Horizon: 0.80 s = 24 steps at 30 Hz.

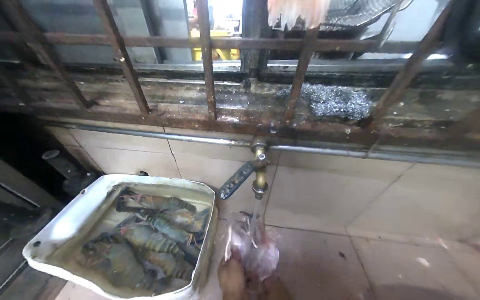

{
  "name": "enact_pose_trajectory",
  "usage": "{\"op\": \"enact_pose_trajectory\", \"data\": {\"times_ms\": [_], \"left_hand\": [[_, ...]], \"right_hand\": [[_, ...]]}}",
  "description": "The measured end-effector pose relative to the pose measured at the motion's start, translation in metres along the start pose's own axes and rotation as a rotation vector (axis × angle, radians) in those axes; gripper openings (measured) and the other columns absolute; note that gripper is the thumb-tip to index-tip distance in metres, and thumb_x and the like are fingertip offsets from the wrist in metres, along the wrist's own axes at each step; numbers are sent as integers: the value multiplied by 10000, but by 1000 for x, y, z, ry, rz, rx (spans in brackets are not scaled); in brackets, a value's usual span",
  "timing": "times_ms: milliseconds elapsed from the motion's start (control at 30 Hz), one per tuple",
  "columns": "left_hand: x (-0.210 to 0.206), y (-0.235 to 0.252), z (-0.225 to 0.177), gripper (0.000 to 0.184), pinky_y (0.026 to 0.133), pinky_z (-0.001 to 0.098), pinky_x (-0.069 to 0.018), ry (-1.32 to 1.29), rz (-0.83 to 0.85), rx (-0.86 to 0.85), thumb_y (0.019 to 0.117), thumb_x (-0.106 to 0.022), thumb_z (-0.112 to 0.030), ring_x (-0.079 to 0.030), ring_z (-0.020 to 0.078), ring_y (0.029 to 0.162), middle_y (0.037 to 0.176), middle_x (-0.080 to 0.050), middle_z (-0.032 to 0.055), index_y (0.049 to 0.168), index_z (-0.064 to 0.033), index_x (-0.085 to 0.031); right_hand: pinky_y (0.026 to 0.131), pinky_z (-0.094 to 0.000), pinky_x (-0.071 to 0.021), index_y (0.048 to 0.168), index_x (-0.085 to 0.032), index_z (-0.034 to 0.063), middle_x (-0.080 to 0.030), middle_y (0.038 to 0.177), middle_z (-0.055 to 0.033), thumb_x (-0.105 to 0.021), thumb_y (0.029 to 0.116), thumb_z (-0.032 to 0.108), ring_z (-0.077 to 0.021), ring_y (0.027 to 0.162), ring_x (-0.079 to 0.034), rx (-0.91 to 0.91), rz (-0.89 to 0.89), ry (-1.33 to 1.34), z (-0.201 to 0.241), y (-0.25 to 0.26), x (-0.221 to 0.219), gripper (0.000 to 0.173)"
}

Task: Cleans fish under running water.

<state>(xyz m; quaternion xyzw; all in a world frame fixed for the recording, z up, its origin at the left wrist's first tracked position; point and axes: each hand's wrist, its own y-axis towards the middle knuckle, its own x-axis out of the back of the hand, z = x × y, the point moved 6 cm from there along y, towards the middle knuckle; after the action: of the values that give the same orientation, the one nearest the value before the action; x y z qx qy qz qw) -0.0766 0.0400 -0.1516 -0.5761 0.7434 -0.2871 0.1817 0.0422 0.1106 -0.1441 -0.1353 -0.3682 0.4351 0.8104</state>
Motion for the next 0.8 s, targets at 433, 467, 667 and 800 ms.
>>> {"op": "enact_pose_trajectory", "data": {"times_ms": [433,467,667,800], "left_hand": [[-5,-9,-113,301,613,391,-554,153,340,-264,1095,-460,-241,-632,207,687,823,-641,118,1093,13,-622],[-8,-13,-116,341,598,394,-554,110,369,-234,1101,-456,-278,-636,215,668,800,-647,121,1061,10,-634],[-25,-49,-134,308,515,349,-537,-63,523,-111,1066,-453,-245,-623,184,582,708,-642,91,958,-36,-652],[-30,-63,-137,336,444,323,-475,-91,459,-115,1067,-472,-265,-562,167,504,652,-604,81,897,-38,-653]], "right_hand": [[820,-392,-561,1237,-671,69,-705,1086,-101,-571,1030,228,-196,934,-684,152,193,177,199,-21,108,279],[799,-392,-554,1197,-680,56,-701,1045,-103,-578,1023,239,-192,898,-675,180,176,161,200,-23,114,272],[841,-470,-563,1187,-689,44,-705,1048,-139,-628,984,235,-253,921,-687,348,16,-50,179,-26,133,286],[851,-545,-563,1230,-622,127,-716,1058,-129,-629,950,305,-312,992,-707,313,-215,-234,164,-39,113,331]]}}
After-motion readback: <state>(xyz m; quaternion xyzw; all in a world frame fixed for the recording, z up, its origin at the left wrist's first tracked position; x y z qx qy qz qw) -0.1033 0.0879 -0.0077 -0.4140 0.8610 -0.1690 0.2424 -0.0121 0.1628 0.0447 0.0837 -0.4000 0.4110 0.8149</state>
